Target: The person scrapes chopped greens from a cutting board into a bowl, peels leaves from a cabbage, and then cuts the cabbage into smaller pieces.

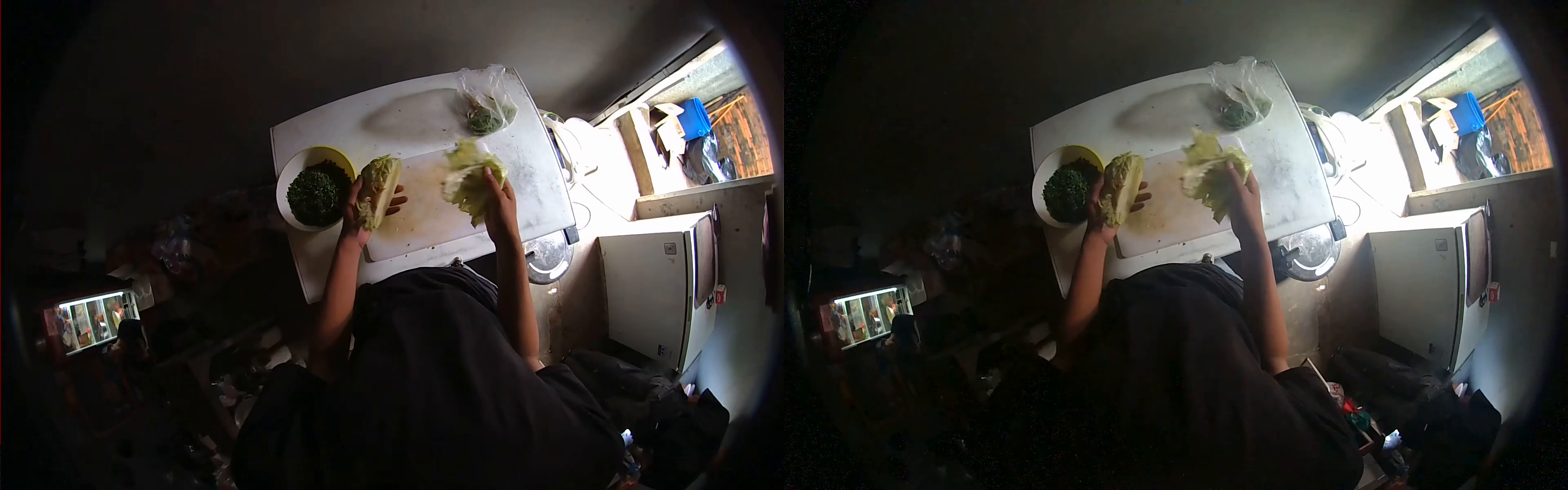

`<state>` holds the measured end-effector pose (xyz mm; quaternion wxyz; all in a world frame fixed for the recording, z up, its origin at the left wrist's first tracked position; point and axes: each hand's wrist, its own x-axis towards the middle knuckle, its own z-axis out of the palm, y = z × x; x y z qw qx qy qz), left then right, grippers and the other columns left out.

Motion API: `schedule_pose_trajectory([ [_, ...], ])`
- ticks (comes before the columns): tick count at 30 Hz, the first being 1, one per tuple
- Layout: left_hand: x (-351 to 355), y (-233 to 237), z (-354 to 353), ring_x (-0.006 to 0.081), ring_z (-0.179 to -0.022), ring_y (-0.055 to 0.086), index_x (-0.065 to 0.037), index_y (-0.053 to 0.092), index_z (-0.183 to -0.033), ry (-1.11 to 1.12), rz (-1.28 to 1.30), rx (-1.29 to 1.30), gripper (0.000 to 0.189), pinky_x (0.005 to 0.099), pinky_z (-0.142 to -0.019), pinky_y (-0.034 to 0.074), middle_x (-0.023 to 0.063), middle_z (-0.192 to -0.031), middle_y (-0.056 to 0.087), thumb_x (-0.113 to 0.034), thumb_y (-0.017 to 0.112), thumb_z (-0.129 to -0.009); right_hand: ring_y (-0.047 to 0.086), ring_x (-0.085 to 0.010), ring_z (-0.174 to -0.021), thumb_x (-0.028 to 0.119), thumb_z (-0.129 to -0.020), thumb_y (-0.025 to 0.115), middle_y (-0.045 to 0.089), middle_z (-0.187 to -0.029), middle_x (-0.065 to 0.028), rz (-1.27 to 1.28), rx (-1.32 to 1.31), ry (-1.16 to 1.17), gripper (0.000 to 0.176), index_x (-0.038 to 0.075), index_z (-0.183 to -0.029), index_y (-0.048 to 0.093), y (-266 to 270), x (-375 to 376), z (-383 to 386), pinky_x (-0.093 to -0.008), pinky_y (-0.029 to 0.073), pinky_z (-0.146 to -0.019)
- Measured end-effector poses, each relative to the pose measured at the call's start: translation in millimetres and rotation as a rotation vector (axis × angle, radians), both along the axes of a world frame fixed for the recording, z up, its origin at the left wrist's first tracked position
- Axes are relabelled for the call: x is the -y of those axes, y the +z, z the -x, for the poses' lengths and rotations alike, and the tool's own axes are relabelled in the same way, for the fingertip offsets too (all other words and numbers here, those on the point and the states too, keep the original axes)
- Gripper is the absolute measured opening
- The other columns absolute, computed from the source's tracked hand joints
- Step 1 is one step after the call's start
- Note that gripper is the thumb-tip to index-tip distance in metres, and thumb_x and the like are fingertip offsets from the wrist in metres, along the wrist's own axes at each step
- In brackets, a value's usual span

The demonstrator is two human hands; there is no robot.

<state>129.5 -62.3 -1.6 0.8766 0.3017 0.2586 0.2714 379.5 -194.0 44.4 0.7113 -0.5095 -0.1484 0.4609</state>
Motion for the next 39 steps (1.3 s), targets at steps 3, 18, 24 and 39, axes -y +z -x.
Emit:
schedule_pose_trajectory([
  [3,7,0,-12,0.0426,-0.115,0.059,-0.003,0.038,-0.146,-0.031,0.047,0.069,0.075,0.0441,-0.09,0.054,0.0267,-0.135,0.053,-0.058,0.04,-0.096,0.067,-0.0179,-0.091,0.028,-0.099,0.059,0.067,-0.105,-0.0093,0.057,0.036,0.014,0.035,0.002,-0.122,0.057,-7,1,0,-0.0318,0.055,-0.077],
  [18,27,16,-28,0.0329,-0.108,0.065,-0.005,0.044,-0.141,0.123,-0.12,-0.193,0.056,0.0407,-0.09,0.053,0.0203,-0.124,0.062,-0.042,0.05,-0.098,0.06,-0.0254,-0.113,0.017,-0.097,0.058,0.057,-0.128,-0.0139,-0.11,-0.266,0.248,0.045,0.0,-0.137,0.046,-11,9,0,-0.0426,0.052,-0.093],
  [24,27,12,-27,0.0335,-0.108,0.066,-0.006,0.045,-0.139,0.179,-0.093,-0.218,0.055,0.0407,-0.09,0.054,0.0189,-0.123,0.062,-0.041,0.05,-0.098,0.058,-0.0257,-0.115,0.019,-0.093,0.064,0.057,-0.127,-0.0118,-0.066,-0.191,0.195,0.041,0.001,-0.129,0.055,-22,-1,-3,-0.0385,0.049,-0.095],
  [39,27,-7,-17,0.033,-0.106,0.067,-0.007,0.046,-0.138,0.276,0.011,-0.216,0.056,0.0394,-0.088,0.056,0.0186,-0.121,0.064,-0.043,0.054,-0.097,0.057,-0.0361,-0.109,0.006,-0.083,0.062,0.062,-0.116,-0.0183,0.234,1.313,0.279,0.025,0.004,-0.108,0.068,-78,23,-2,-0.0436,0.049,-0.089],
])
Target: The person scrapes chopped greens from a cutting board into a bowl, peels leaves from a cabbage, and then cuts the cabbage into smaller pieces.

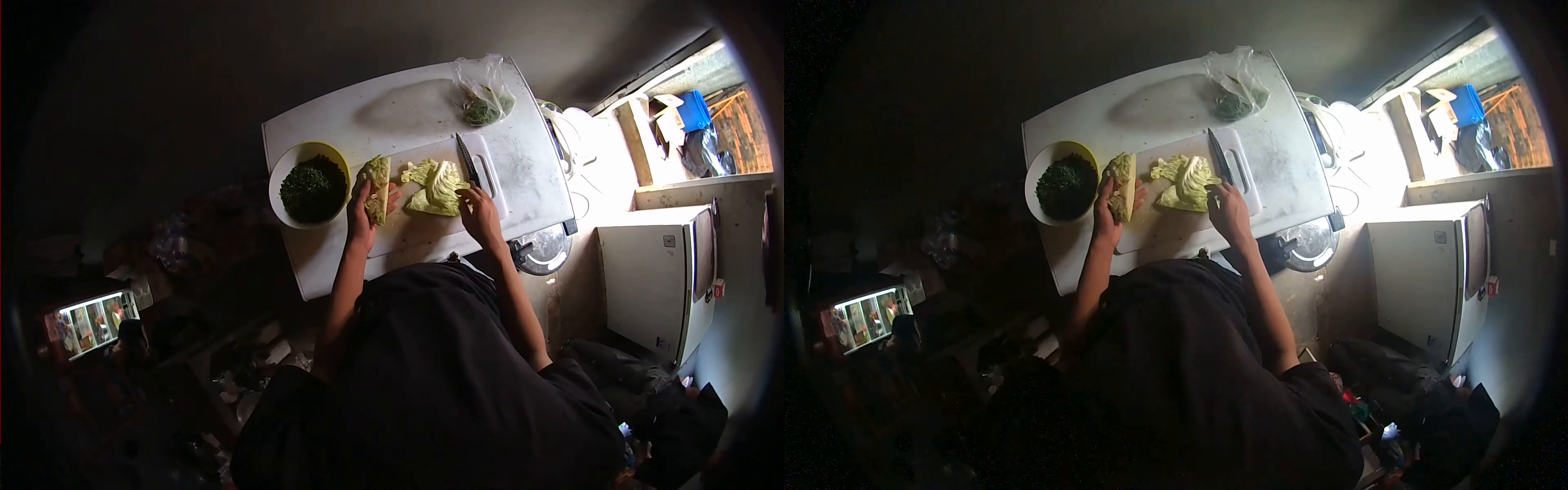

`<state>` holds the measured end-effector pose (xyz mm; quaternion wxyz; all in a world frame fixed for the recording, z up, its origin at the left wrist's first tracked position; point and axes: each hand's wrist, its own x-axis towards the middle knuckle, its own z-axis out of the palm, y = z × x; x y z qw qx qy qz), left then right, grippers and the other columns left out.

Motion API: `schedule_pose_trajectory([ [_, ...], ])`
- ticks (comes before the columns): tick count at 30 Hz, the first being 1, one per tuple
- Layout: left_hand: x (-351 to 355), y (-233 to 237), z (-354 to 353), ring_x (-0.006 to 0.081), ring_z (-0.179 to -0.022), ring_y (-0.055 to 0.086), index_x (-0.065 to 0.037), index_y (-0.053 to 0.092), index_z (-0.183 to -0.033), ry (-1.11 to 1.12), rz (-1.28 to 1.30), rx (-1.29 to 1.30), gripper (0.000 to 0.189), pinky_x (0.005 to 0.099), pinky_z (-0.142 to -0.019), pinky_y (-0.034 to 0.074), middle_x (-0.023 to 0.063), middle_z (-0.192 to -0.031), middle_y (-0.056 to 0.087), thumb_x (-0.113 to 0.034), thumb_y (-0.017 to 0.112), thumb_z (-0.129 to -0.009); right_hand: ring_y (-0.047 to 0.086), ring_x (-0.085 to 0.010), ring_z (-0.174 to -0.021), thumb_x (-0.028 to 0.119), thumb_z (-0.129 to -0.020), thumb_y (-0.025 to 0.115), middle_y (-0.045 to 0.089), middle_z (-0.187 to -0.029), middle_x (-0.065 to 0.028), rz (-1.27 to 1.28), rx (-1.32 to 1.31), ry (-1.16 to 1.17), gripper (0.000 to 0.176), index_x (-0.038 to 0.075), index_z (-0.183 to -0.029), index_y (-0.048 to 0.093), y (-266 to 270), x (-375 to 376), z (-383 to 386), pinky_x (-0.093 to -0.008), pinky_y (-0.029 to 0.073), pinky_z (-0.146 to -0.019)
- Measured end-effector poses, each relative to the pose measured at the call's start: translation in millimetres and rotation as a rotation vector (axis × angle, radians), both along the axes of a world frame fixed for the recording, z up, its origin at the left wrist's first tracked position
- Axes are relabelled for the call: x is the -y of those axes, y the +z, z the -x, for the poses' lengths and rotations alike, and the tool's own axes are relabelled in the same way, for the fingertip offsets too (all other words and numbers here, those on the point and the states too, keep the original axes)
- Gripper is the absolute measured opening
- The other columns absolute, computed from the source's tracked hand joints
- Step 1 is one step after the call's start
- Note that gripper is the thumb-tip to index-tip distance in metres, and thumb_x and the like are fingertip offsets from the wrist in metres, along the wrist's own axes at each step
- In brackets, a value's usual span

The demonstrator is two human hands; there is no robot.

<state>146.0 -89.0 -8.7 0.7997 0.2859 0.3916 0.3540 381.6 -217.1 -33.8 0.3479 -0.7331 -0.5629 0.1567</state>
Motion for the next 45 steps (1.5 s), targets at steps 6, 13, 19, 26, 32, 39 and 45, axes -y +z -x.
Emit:
schedule_pose_trajectory([
  [6,2,2,-3,0.0324,-0.105,0.067,-0.006,0.048,-0.137,-0.026,-0.024,-0.022,0.056,0.0389,-0.086,0.056,0.0176,-0.12,0.065,-0.044,0.054,-0.097,0.066,-0.0397,-0.081,0.018,-0.088,0.057,0.068,-0.091,-0.0214,0.4,0.045,-0.086,0.046,0.017,-0.135,0.056,37,-11,18,-0.0472,0.052,-0.069],
  [13,0,-1,-2,0.0325,-0.105,0.068,-0.006,0.048,-0.137,-0.017,-0.01,-0.035,0.057,0.0384,-0.086,0.056,0.0174,-0.119,0.065,-0.045,0.055,-0.096,0.066,-0.0395,-0.071,0.024,-0.091,0.05,0.067,-0.078,-0.0202,0.379,0.157,0.018,0.046,0.032,-0.136,0.055,-16,-11,18,-0.0507,0.052,-0.064],
  [19,2,-4,-2,0.033,-0.105,0.067,-0.006,0.047,-0.138,-0.009,0.0,-0.05,0.057,0.0387,-0.087,0.056,0.0179,-0.12,0.065,-0.045,0.055,-0.097,0.068,-0.0382,-0.074,0.025,-0.089,0.051,0.068,-0.081,-0.0192,0.449,0.21,0.015,0.046,0.033,-0.134,0.057,-6,-13,23,-0.0493,0.052,-0.064],
  [26,4,0,-3,0.0318,-0.101,0.069,-0.005,0.048,-0.137,-0.008,-0.008,-0.05,0.056,0.0366,-0.082,0.057,0.0171,-0.119,0.065,-0.043,0.057,-0.096,0.068,-0.0381,-0.082,0.025,-0.086,0.061,0.067,-0.087,-0.0198,0.435,0.069,0.014,0.047,0.026,-0.134,0.056,-2,-18,17,-0.0485,0.053,-0.071],
  [32,1,-4,-4,0.032,-0.104,0.068,-0.004,0.05,-0.135,-0.051,-0.022,-0.21,0.057,0.0381,-0.084,0.056,0.0176,-0.118,0.065,-0.045,0.056,-0.096,0.057,-0.0359,-0.104,0.025,-0.076,0.078,0.057,-0.107,-0.0168,0.057,0.106,-0.095,0.06,0.004,-0.127,0.054,-12,-43,18,-0.0428,0.048,-0.089],
  [39,0,-17,-1,0.0268,-0.094,0.071,-0.003,0.053,-0.132,-0.032,-0.016,-0.213,0.059,0.0344,-0.076,0.059,0.0124,-0.117,0.064,-0.045,0.063,-0.092,0.063,-0.0405,-0.092,0.012,-0.072,0.073,0.063,-0.099,-0.0209,0.05,-0.014,-0.081,0.046,0.002,-0.114,0.058,-30,-69,5,-0.0457,0.053,-0.078],
  [45,-3,-42,3,0.0222,-0.085,0.071,-0.002,0.059,-0.124,0.017,0.022,-0.152,0.052,0.0325,-0.072,0.058,0.0097,-0.105,0.068,-0.043,0.064,-0.092,0.068,-0.0344,-0.086,0.006,-0.078,0.067,0.069,-0.098,-0.0181,-0.207,-0.015,-0.09,0.034,0.005,-0.112,0.066,1,-120,-27,-0.0399,0.054,-0.075],
])
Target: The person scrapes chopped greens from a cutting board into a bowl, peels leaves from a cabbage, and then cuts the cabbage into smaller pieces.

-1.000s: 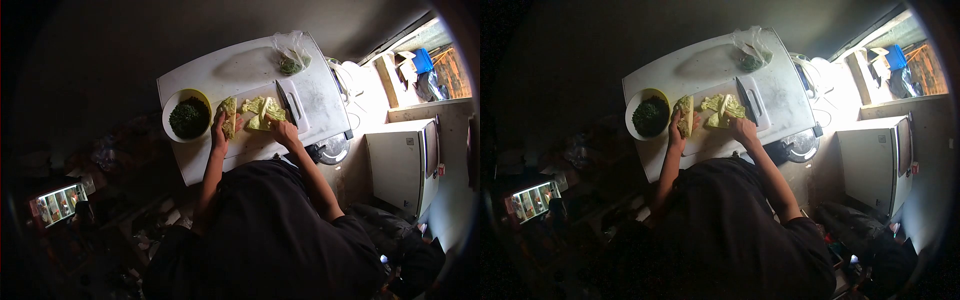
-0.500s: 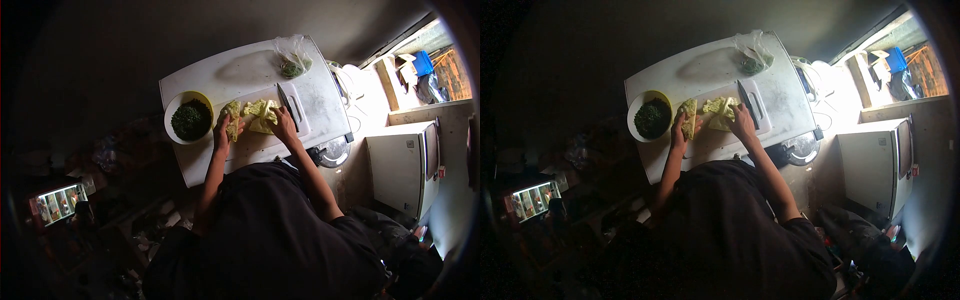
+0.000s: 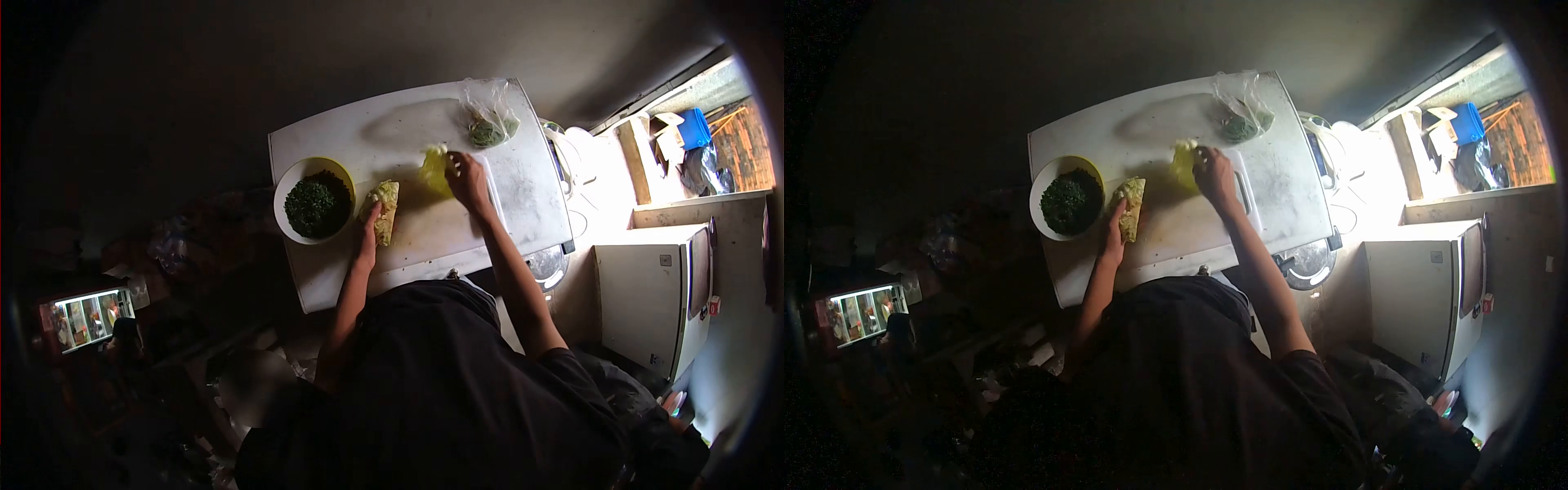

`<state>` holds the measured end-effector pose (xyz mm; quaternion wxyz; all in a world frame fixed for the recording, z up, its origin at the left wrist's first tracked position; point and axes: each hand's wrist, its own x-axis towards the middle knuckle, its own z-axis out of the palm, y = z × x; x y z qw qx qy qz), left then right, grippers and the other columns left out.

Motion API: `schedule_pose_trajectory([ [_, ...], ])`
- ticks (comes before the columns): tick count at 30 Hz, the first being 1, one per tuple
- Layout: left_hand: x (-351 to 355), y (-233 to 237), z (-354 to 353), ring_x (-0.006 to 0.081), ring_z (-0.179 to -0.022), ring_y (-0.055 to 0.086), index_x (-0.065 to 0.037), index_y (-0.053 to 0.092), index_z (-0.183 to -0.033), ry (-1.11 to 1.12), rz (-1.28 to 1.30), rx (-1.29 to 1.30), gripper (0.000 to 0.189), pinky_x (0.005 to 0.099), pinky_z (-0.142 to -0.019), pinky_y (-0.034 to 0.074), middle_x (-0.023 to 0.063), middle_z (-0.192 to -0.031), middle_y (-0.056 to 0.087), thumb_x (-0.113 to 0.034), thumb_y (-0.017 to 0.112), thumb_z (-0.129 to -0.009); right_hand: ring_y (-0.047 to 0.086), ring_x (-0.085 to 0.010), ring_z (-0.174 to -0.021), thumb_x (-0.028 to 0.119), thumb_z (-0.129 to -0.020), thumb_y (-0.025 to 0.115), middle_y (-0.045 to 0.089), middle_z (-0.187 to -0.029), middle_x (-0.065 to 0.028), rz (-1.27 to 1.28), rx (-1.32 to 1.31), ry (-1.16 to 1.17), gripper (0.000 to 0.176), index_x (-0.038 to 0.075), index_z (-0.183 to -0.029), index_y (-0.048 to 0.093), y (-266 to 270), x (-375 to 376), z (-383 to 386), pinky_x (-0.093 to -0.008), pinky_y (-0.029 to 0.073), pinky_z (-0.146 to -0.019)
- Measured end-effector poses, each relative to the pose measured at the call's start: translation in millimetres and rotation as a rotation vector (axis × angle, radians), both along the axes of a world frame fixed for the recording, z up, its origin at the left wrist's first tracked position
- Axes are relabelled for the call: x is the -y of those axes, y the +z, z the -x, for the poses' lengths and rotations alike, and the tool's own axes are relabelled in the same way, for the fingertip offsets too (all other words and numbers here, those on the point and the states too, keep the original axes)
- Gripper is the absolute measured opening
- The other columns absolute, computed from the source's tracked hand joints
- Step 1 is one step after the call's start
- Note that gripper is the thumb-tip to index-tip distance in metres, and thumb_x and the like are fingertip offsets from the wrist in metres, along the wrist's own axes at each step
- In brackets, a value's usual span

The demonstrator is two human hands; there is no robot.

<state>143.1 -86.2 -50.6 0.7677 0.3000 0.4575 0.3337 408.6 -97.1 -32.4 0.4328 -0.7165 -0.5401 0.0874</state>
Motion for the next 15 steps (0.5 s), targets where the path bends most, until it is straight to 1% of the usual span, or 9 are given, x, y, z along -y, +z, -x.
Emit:
schedule_pose_trajectory([
  [1,0,0,-2,0.0209,-0.082,0.071,-0.002,0.06,-0.121,0.009,-0.008,0.014,0.049,0.0317,-0.07,0.057,0.0092,-0.103,0.068,-0.042,0.064,-0.092,0.064,-0.0398,-0.089,0.003,-0.075,0.069,0.065,-0.101,-0.0195,0.048,-0.018,-0.02,0.041,0.007,-0.115,0.063,14,-12,-4,-0.0451,0.052,-0.076],
  [3,0,4,-5,0.0196,-0.08,0.071,-0.003,0.062,-0.118,0.031,-0.019,0.026,0.046,0.0309,-0.068,0.056,0.0086,-0.101,0.068,-0.04,0.064,-0.091,0.063,-0.0389,-0.092,0.004,-0.078,0.066,0.062,-0.103,-0.0189,-0.093,0.067,-0.018,0.042,0.01,-0.119,0.062,26,-38,-15,-0.0456,0.052,-0.076],
  [5,-1,9,-8,0.0178,-0.076,0.07,-0.003,0.063,-0.115,0.039,-0.049,-0.033,0.043,0.0302,-0.065,0.055,0.0084,-0.101,0.068,-0.039,0.065,-0.091,0.062,-0.0357,-0.097,0.007,-0.082,0.065,0.063,-0.106,-0.0179,0.045,0.157,-0.043,0.04,0.01,-0.123,0.062,33,-58,-22,-0.0413,0.052,-0.081],
  [6,-3,4,-6,0.0167,-0.085,0.068,-0.002,0.063,-0.117,0.017,-0.046,-0.045,0.044,0.0305,-0.075,0.054,0.0078,-0.105,0.068,-0.037,0.065,-0.091,0.061,-0.0355,-0.101,0.01,-0.085,0.061,0.062,-0.106,-0.0174,0.016,0.168,-0.012,0.041,0.013,-0.126,0.061,24,-67,-27,-0.0431,0.051,-0.084],
  [9,-7,-12,-7,0.0234,-0.097,0.07,-0.002,0.054,-0.129,-0.009,-0.203,-0.157,0.055,0.0344,-0.082,0.057,0.0109,-0.113,0.067,-0.042,0.062,-0.092,0.06,-0.0382,-0.104,0.013,-0.087,0.057,0.063,-0.11,-0.0188,0.194,0.266,0.086,0.044,0.014,-0.132,0.059,-51,-82,-49,-0.0459,0.05,-0.088],
  [10,-4,-3,-9,0.0165,-0.11,0.058,0.0,0.06,-0.126,0.016,-0.116,-0.128,0.052,0.0299,-0.096,0.043,0.0066,-0.118,0.065,-0.038,0.064,-0.092,0.058,-0.0411,-0.108,0.016,-0.088,0.056,0.062,-0.116,-0.0211,0.144,0.387,0.095,0.046,0.014,-0.134,0.057,-60,-82,-46,-0.0475,0.049,-0.09],
  [11,-2,2,-9,0.0165,-0.11,0.058,0.0,0.06,-0.126,0.027,-0.114,-0.134,0.052,0.0299,-0.096,0.043,0.0066,-0.118,0.065,-0.038,0.064,-0.092,0.058,-0.0411,-0.108,0.016,-0.088,0.056,0.062,-0.116,-0.0211,0.142,0.382,0.107,0.046,0.014,-0.134,0.057,-67,-84,-46,-0.0475,0.049,-0.09],
  [13,3,4,-13,0.0162,-0.113,0.057,0.0,0.056,-0.131,0.084,-0.139,-0.148,0.055,0.0307,-0.097,0.043,0.0073,-0.124,0.062,-0.04,0.062,-0.092,0.056,-0.0426,-0.112,0.016,-0.089,0.055,0.06,-0.121,-0.023,0.286,0.272,0.08,0.045,0.012,-0.134,0.057,-36,-76,-33,-0.0476,0.047,-0.093],
  [15,9,16,-17,0.0178,-0.117,0.054,-0.001,0.05,-0.136,0.074,-0.092,-0.143,0.06,0.0324,-0.098,0.042,0.0091,-0.13,0.058,-0.041,0.06,-0.093,0.058,-0.0418,-0.107,0.015,-0.089,0.059,0.06,-0.119,-0.0229,0.162,0.354,0.016,0.036,0.009,-0.124,0.063,-26,-64,-21,-0.0467,0.048,-0.09],
])
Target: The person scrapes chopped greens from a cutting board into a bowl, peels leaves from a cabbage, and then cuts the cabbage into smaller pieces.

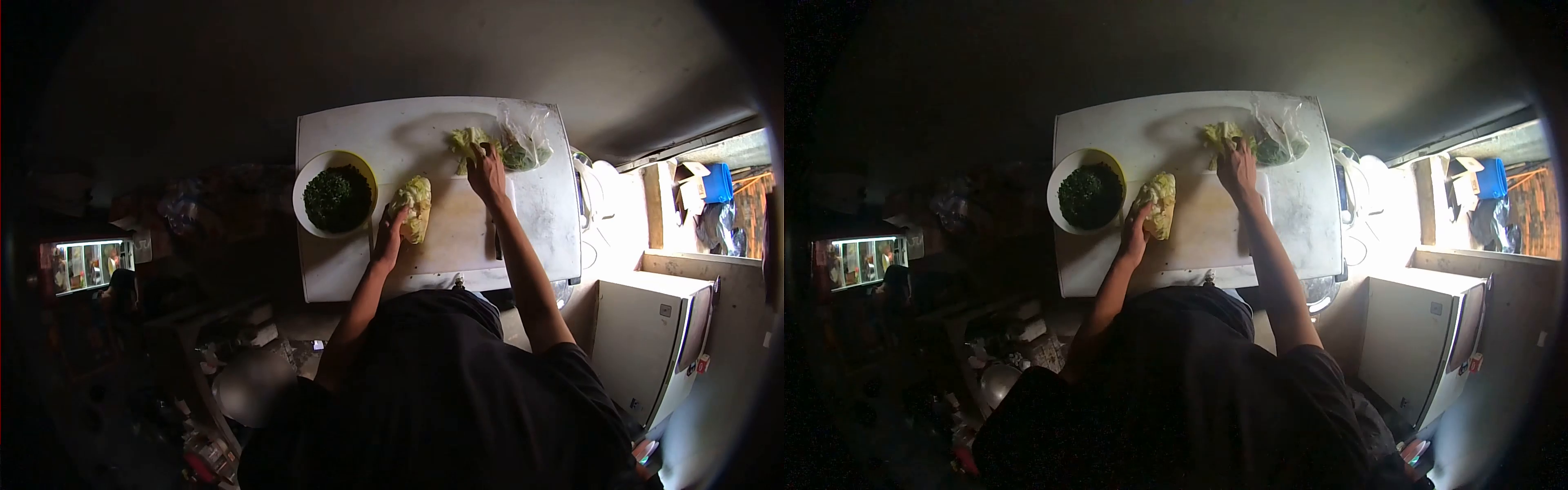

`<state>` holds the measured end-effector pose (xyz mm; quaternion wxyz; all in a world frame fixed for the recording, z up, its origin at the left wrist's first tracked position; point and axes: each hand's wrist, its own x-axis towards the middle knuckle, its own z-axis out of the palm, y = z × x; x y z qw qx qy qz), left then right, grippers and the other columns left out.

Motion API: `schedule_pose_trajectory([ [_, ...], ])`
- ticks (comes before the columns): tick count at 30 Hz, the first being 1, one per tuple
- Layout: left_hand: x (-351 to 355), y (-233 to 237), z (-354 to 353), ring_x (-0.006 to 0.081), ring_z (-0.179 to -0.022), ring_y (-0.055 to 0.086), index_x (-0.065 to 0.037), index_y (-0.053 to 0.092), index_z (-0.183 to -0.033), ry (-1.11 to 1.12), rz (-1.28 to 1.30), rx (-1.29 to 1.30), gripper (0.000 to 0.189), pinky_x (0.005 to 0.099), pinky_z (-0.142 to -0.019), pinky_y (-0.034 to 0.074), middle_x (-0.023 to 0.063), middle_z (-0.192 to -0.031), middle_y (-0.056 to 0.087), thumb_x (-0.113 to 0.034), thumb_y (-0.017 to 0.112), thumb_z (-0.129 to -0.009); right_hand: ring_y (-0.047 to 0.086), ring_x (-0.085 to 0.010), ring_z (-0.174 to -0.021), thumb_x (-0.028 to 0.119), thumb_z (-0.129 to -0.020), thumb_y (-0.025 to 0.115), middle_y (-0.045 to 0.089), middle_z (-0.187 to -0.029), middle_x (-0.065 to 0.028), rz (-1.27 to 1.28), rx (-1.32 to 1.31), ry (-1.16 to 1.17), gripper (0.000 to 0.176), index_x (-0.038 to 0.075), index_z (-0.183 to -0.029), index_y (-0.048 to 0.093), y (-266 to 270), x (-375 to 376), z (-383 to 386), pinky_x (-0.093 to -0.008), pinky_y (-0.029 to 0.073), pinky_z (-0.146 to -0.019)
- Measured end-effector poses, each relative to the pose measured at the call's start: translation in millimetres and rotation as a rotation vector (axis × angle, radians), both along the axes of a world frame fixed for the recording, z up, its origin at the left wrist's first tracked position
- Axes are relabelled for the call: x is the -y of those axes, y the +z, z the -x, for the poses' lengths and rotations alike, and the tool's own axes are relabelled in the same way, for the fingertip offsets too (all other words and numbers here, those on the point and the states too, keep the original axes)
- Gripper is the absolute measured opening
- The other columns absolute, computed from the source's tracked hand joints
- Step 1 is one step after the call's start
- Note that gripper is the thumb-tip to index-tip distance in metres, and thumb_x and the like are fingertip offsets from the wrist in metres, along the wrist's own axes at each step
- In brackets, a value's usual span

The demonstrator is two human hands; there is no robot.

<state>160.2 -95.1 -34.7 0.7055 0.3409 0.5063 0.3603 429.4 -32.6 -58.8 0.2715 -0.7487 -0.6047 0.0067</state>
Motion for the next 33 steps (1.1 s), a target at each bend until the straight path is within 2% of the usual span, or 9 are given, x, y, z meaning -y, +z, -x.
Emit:
schedule_pose_trajectory([
  [2,1,-9,-7,0.0213,-0.119,0.053,-0.003,0.045,-0.139,0.079,-0.092,-0.112,0.063,0.0345,-0.1,0.041,0.0125,-0.132,0.055,-0.043,0.06,-0.093,0.059,-0.0396,-0.104,0.014,-0.087,0.064,0.062,-0.115,-0.022,-0.103,-0.28,0.099,0.025,0.006,-0.11,0.066,26,16,13,-0.0466,0.048,-0.086],
  [3,2,-7,-9,0.0213,-0.119,0.053,-0.003,0.045,-0.139,0.072,-0.089,-0.114,0.063,0.0345,-0.1,0.041,0.0125,-0.132,0.055,-0.043,0.06,-0.093,0.064,-0.0355,-0.091,0.018,-0.084,0.073,0.064,-0.096,-0.0185,-0.159,-0.264,0.088,0.024,0.002,-0.1,0.062,37,28,23,-0.0446,0.05,-0.076],
  [5,0,5,-15,0.0246,-0.121,0.051,-0.003,0.041,-0.139,0.051,-0.234,-0.197,0.063,0.0366,-0.101,0.041,0.0142,-0.131,0.052,-0.043,0.061,-0.094,0.067,-0.0305,-0.063,0.033,-0.084,0.077,0.066,-0.068,-0.0123,0.027,-0.501,0.071,0.034,0.002,-0.085,0.063,65,59,44,-0.0396,0.052,-0.06],
  [6,0,5,-17,0.0246,-0.121,0.051,-0.003,0.041,-0.139,0.041,-0.234,-0.196,0.063,0.0366,-0.101,0.041,0.0142,-0.131,0.052,-0.043,0.061,-0.094,0.067,-0.0296,-0.059,0.042,-0.081,0.078,0.066,-0.065,-0.0128,0.069,-0.517,0.083,0.044,0.001,-0.082,0.063,73,76,54,-0.0395,0.052,-0.057],
  [8,3,5,-19,0.0252,-0.121,0.049,-0.004,0.037,-0.139,0.045,-0.248,-0.225,0.064,0.0374,-0.1,0.042,0.0142,-0.13,0.049,-0.041,0.063,-0.093,0.063,-0.0228,-0.057,0.041,-0.08,0.08,0.064,-0.065,-0.013,0.14,-0.604,0.153,0.048,-0.002,-0.091,0.061,89,105,76,-0.0356,0.049,-0.055],
  [18,22,11,-20,0.0248,-0.113,0.053,-0.001,0.041,-0.127,0.019,-0.23,-0.158,0.059,0.0387,-0.095,0.044,0.0151,-0.124,0.049,-0.038,0.069,-0.09,0.067,-0.0336,-0.067,0.018,-0.086,0.073,0.066,-0.074,-0.0191,0.012,-0.671,0.144,0.024,-0.001,-0.089,0.059,62,149,115,-0.041,0.051,-0.061],
  [25,28,3,-8,0.0253,-0.113,0.054,0.0,0.043,-0.128,-0.058,-0.268,-0.396,0.069,0.0391,-0.096,0.045,0.0146,-0.126,0.053,-0.045,0.073,-0.084,0.06,-0.035,-0.059,0.013,-0.09,0.065,0.061,-0.07,-0.0185,-0.022,-0.511,0.17,0.02,-0.002,-0.083,0.054,41,169,116,-0.0404,0.047,-0.056],
  [30,32,3,-6,0.0277,-0.117,0.053,0.003,0.042,-0.128,-0.145,-0.257,-0.58,0.082,0.0392,-0.097,0.043,0.0187,-0.128,0.054,-0.05,0.078,-0.077,0.06,-0.0384,-0.066,0.011,-0.091,0.061,0.059,-0.071,-0.0196,0.036,-0.606,0.171,0.017,-0.002,-0.084,0.053,53,180,119,-0.0447,0.046,-0.06],
  [33,28,-12,-1,0.0363,-0.099,0.064,0.001,0.049,-0.114,-0.062,-0.515,-0.712,0.071,0.0446,-0.085,0.05,0.0239,-0.108,0.063,-0.047,0.081,-0.072,0.06,-0.0424,-0.073,0.009,-0.091,0.059,0.059,-0.076,-0.022,0.119,-0.642,0.181,0.014,-0.002,-0.087,0.052,52,181,118,-0.0471,0.046,-0.065],
])
